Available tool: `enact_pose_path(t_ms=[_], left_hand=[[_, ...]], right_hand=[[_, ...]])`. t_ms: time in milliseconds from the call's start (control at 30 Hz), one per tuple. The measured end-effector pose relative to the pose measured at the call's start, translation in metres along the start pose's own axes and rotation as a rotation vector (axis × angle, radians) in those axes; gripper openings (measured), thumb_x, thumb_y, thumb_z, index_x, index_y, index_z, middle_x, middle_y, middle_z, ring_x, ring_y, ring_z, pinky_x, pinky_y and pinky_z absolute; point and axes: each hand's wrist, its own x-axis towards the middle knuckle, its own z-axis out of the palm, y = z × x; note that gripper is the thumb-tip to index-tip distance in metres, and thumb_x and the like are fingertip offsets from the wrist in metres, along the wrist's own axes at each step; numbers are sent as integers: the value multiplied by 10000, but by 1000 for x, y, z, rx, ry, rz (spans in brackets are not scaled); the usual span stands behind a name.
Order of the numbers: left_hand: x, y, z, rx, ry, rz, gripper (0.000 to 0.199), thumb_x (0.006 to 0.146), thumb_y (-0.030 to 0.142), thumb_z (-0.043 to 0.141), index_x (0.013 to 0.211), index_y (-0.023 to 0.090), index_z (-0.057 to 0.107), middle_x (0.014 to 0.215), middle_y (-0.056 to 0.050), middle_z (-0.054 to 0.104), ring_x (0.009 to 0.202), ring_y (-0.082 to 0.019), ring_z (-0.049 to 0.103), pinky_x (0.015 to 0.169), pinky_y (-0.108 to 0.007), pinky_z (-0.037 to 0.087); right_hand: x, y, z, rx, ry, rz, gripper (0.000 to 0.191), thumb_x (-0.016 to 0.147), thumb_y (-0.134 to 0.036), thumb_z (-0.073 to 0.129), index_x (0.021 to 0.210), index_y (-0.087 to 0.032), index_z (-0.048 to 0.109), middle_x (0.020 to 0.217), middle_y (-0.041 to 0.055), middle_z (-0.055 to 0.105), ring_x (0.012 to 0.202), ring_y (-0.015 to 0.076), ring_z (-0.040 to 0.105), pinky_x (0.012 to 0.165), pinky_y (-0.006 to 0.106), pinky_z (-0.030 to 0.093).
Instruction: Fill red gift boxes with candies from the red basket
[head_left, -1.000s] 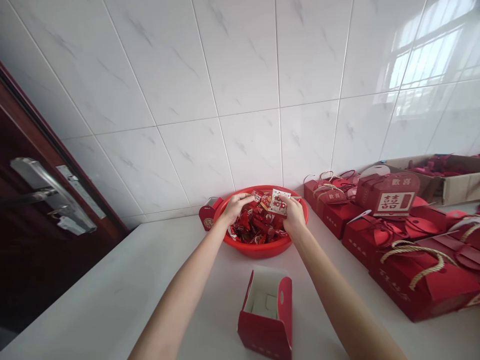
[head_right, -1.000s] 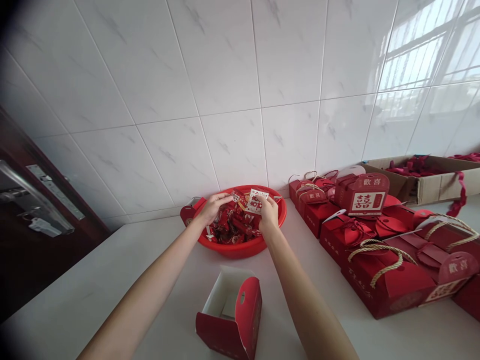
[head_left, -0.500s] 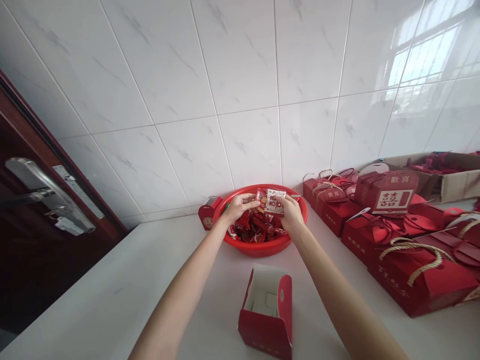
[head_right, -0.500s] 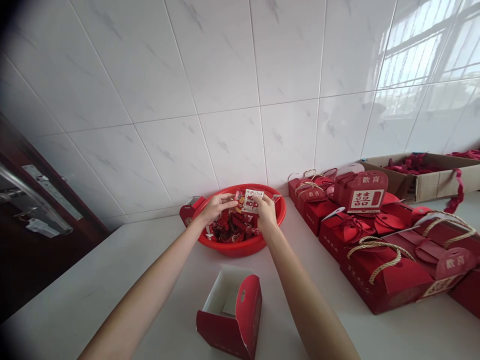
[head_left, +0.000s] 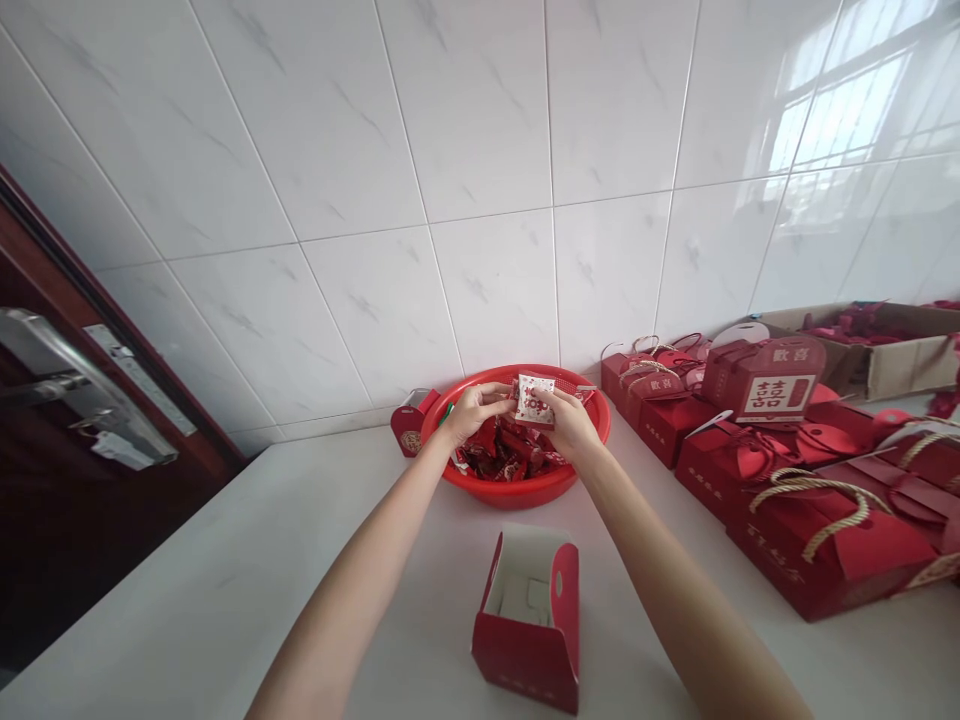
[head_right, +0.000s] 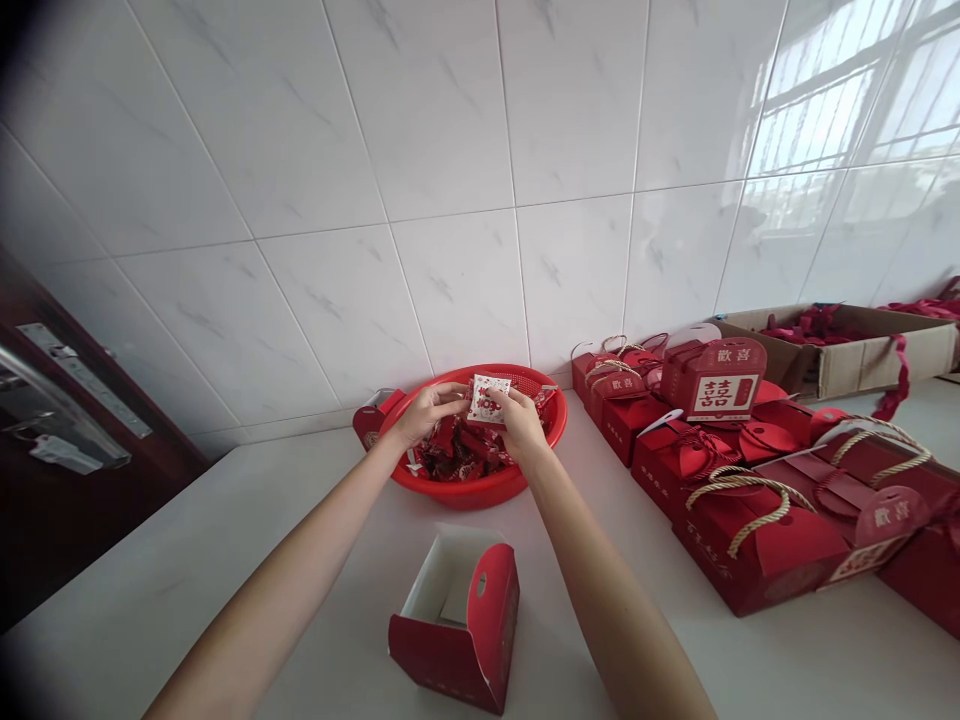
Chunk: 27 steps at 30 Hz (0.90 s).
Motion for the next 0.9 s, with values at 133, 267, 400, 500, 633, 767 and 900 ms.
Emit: enact_pose_path(t_ms=[133, 267, 400, 500, 633, 767, 900], left_hand=[[2, -2, -1, 61, 73, -23, 370, 870, 451, 535, 982, 175, 755, 910, -68, 768, 845, -240, 713, 828, -355, 551], [4, -11, -4, 207, 134, -57, 273, 832, 367, 555, 833, 191, 763, 826, -60, 759, 837, -250, 693, 828, -353, 541], [1, -13, -5, 371, 90, -77, 100, 677, 259, 693, 730, 213, 765, 874, -42, 771, 930, -263, 678, 893, -324, 507], [-1, -8, -4, 446, 15, -93, 132, 685, 300, 687, 741, 215, 771, 874, -32, 772, 905, -253, 680, 869, -318, 501], [-2, -5, -3, 508, -46, -97, 189, 727, 363, 657, 730, 200, 752, 799, -17, 748, 840, -237, 675, 798, -315, 494], [-1, -9, -5, 547, 3, -62, 228, 787, 359, 600, 731, 175, 723, 794, -25, 728, 822, -222, 655, 795, -316, 490], [-1, -12, -6, 539, 38, -33, 276, 829, 402, 583, 796, 172, 733, 861, -32, 742, 875, -226, 664, 813, -316, 505]], right_hand=[[3, 0, -2, 37, 80, -13, 65, 759, -121, 724, 731, -158, 678, 660, 16, 701, 568, 152, 664, 534, 260, 594], [9, -2, -5, 92, 232, -26, 119, 821, -145, 651, 711, -186, 629, 613, -26, 662, 556, 130, 644, 552, 257, 606], [12, -3, -7, 119, 305, -23, 109, 831, -173, 652, 731, -196, 615, 590, -36, 653, 518, 121, 629, 514, 228, 587], [11, -3, -6, 127, 320, -19, 96, 820, -177, 662, 739, -196, 614, 587, -40, 655, 501, 123, 626, 494, 223, 578], [9, -5, -4, 142, 341, -13, 118, 853, -156, 604, 741, -188, 616, 580, -45, 648, 491, 116, 620, 479, 219, 568], [8, -6, -3, 149, 349, -6, 130, 867, -146, 587, 747, -187, 615, 587, -48, 650, 493, 112, 619, 478, 215, 564], [8, -5, -3, 150, 341, -3, 140, 881, -147, 572, 754, -181, 621, 583, -46, 642, 483, 107, 612, 459, 212, 554]])
